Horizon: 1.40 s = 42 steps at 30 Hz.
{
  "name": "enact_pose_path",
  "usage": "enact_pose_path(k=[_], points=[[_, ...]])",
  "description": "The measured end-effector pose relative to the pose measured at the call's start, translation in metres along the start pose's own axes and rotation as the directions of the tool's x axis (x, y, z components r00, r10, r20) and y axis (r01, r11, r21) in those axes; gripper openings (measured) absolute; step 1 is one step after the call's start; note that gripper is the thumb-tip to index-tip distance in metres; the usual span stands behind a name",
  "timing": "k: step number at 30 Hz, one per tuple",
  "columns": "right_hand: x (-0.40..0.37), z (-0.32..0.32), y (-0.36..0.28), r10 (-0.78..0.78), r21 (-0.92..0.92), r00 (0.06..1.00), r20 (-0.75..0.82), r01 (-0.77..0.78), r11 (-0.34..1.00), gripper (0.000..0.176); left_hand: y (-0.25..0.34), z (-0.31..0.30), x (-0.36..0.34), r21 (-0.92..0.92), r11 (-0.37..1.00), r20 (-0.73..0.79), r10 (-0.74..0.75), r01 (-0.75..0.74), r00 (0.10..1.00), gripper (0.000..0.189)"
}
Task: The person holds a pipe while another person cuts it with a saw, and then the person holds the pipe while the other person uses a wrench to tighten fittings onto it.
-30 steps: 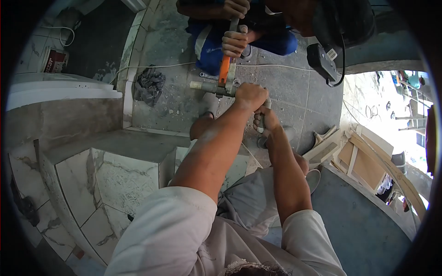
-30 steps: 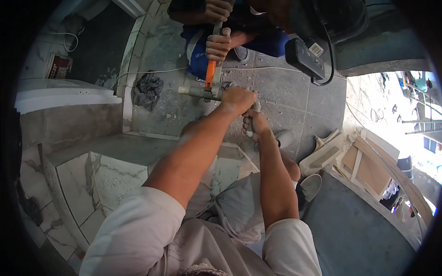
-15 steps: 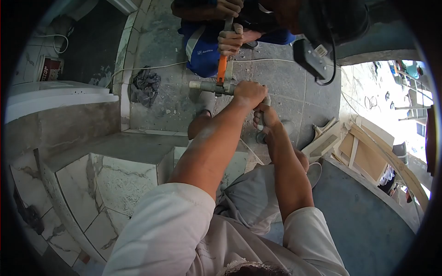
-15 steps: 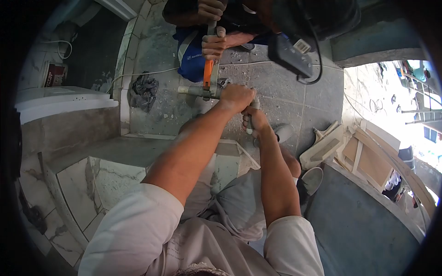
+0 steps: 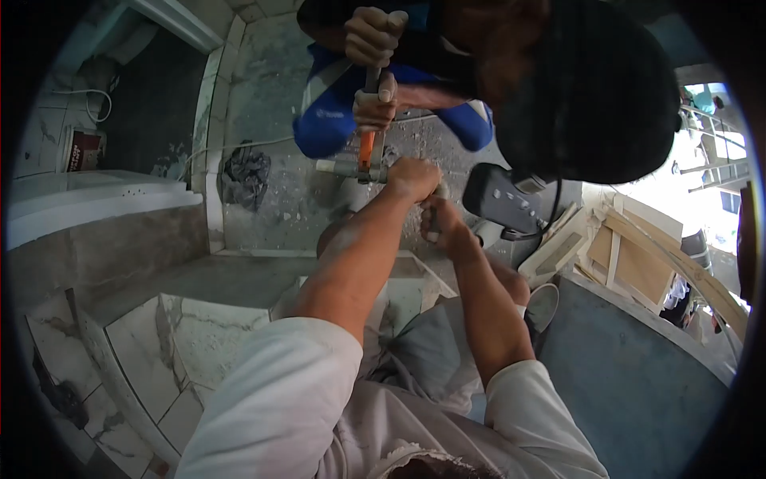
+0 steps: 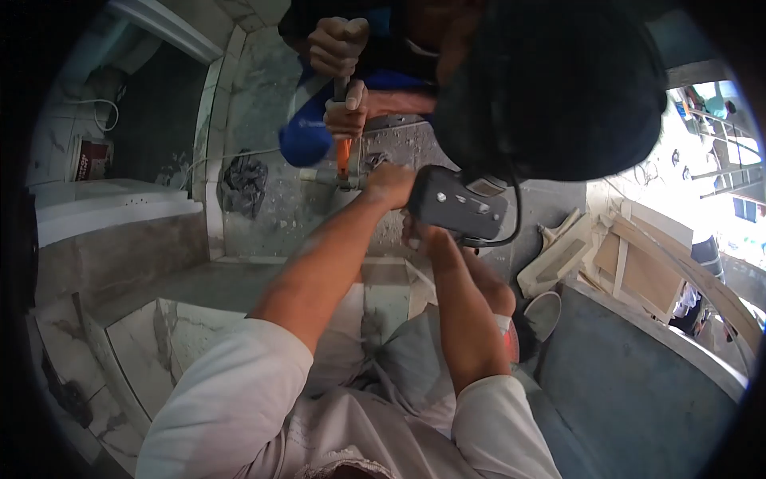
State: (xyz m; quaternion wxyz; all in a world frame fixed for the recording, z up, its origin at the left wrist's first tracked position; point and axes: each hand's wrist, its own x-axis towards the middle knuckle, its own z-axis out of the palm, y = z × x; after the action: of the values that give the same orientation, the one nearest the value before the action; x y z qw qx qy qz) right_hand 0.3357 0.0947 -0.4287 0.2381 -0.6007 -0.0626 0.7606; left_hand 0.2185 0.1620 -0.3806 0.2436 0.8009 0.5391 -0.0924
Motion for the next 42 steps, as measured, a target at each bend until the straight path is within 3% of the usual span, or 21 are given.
enact_pose_path(k=[1,4,5,6,8,10,13,17,20,24,30,32,34,35,38,40,42], points=[[0.002,-0.012,0.004,-0.065,0.015,0.993,0.096,0.064,0.998,0.013,0.002,-0.001,0.001,-0.024,0.998,0.145,0.056,-0.053,0.988,0.018],[0.002,-0.034,0.003,-0.063,0.012,0.99,0.125,0.063,0.998,0.013,0.006,0.032,0.018,-0.04,0.997,0.042,0.065,-0.063,0.997,0.019],[0.01,-0.047,0.011,-0.109,0.062,0.962,0.252,0.096,0.993,0.012,0.009,0.027,0.017,-0.03,0.997,0.033,0.069,-0.068,0.997,0.019],[0.015,-0.051,0.015,-0.117,0.065,0.96,0.255,0.104,0.992,0.012,0.011,0.026,0.013,-0.038,0.997,0.056,0.072,-0.07,0.996,0.017],[0.023,-0.053,0.031,-0.195,0.058,0.968,0.155,0.188,0.98,0.012,0.013,0.025,0.005,-0.048,0.997,0.096,0.068,-0.064,0.993,0.016],[-0.004,-0.037,0.017,-0.133,0.038,0.987,0.086,0.13,0.991,0.012,0.016,0.018,0.006,0.002,0.997,0.203,0.08,-0.082,0.976,0.016],[-0.016,-0.024,0.001,0.046,-0.098,0.999,-0.013,-0.047,0.994,0.011,0.017,0.026,0.013,-0.029,0.998,0.186,0.06,-0.056,0.981,0.017],[-0.011,-0.026,0.002,0.051,-0.122,0.997,-0.062,-0.058,0.991,0.01,0.018,0.02,0.014,-0.043,0.996,0.262,0.09,-0.081,0.961,0.022],[-0.013,-0.022,-0.006,0.058,-0.199,0.993,-0.098,-0.077,0.977,0.01,0.014,0.028,0.017,-0.105,0.993,0.221,0.083,-0.061,0.972,0.023],[-0.012,-0.013,-0.009,0.076,-0.168,0.986,-0.147,-0.101,0.981,0.009,0.004,0.026,0.018,-0.1,0.993,0.164,0.074,-0.058,0.984,0.023],[-0.013,-0.013,-0.01,-0.047,-0.26,0.998,-0.035,0.036,0.965,0.012,0.0,0.024,0.018,-0.116,0.991,0.123,0.075,-0.061,0.99,0.023],[-0.011,-0.009,-0.009,-0.033,-0.269,0.999,-0.03,0.024,0.963,0.011,-0.004,0.024,0.009,-0.203,0.979,0.129,0.0,0.026,0.992,0.023],[-0.005,-0.003,-0.003,0.097,-0.143,0.994,0.048,-0.089,0.986,0.011,-0.012,0.027,0.009,-0.166,0.986,0.189,0.01,0.022,0.982,0.023],[-0.002,0.003,-0.002,0.073,-0.141,0.996,0.053,-0.065,0.988,0.011,-0.017,0.027,0.012,-0.131,0.991,0.254,0.011,0.023,0.967,0.024],[0.004,0.019,-0.002,0.045,-0.118,0.997,0.056,-0.039,0.992,0.012,-0.03,0.03,0.017,-0.084,0.995,0.262,-0.034,0.058,0.965,0.025],[0.005,0.028,-0.003,0.121,0.005,0.992,0.04,-0.121,0.993,0.012,-0.029,0.017,0.014,-0.059,0.996,0.255,-0.047,0.064,0.966,0.026],[0.004,0.033,-0.006,0.12,-0.014,0.991,0.055,-0.119,0.993,0.011,-0.032,0.01,0.012,-0.031,0.996,0.26,-0.07,0.081,0.963,0.026]])
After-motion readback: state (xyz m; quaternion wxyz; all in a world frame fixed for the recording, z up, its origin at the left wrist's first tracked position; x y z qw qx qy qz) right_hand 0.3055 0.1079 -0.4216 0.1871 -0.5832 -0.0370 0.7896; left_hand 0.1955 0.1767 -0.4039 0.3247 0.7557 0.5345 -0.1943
